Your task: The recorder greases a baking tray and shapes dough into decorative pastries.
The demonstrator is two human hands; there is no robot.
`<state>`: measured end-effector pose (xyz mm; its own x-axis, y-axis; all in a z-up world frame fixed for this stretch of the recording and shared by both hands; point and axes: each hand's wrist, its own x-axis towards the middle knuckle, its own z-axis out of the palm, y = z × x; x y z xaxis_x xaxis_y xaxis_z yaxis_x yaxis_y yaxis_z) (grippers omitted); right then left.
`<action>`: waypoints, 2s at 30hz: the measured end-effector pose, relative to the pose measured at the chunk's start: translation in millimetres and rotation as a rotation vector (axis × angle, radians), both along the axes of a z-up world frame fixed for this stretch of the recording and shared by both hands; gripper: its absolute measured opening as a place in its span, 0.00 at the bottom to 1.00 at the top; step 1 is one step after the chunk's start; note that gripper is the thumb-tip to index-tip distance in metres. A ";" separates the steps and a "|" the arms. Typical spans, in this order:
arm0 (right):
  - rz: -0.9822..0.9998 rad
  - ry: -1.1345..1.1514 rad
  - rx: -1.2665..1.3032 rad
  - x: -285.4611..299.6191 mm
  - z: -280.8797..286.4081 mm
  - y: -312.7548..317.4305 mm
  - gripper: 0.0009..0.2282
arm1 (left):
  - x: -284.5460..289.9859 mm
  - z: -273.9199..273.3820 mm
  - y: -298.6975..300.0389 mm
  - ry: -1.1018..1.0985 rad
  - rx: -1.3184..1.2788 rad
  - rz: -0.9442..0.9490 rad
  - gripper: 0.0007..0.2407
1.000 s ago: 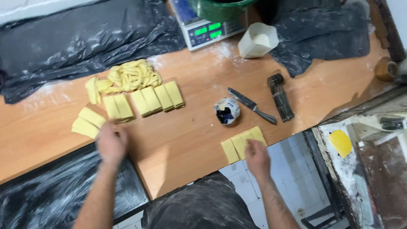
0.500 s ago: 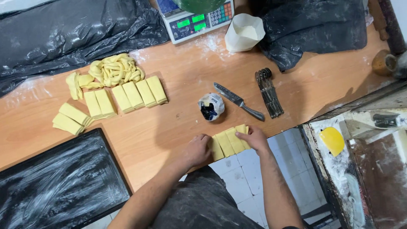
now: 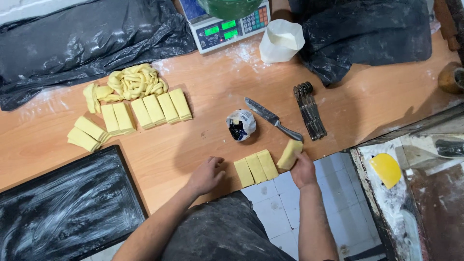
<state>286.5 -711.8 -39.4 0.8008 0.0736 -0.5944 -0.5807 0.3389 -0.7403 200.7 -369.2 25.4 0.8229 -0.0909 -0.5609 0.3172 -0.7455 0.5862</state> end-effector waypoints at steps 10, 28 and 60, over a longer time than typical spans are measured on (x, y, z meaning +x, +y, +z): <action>0.163 -0.006 0.730 17.9 71.6 80.6 0.27 | 23.9 30.1 -5.4 -0.010 -0.251 0.136 0.18; 0.990 -0.412 -1.180 -3.2 70.4 109.7 0.21 | -18.2 -34.9 20.7 0.496 -0.936 1.049 0.27; 0.790 0.230 -0.778 10.4 41.4 85.8 0.31 | -25.7 -34.9 27.7 0.682 -1.047 1.048 0.22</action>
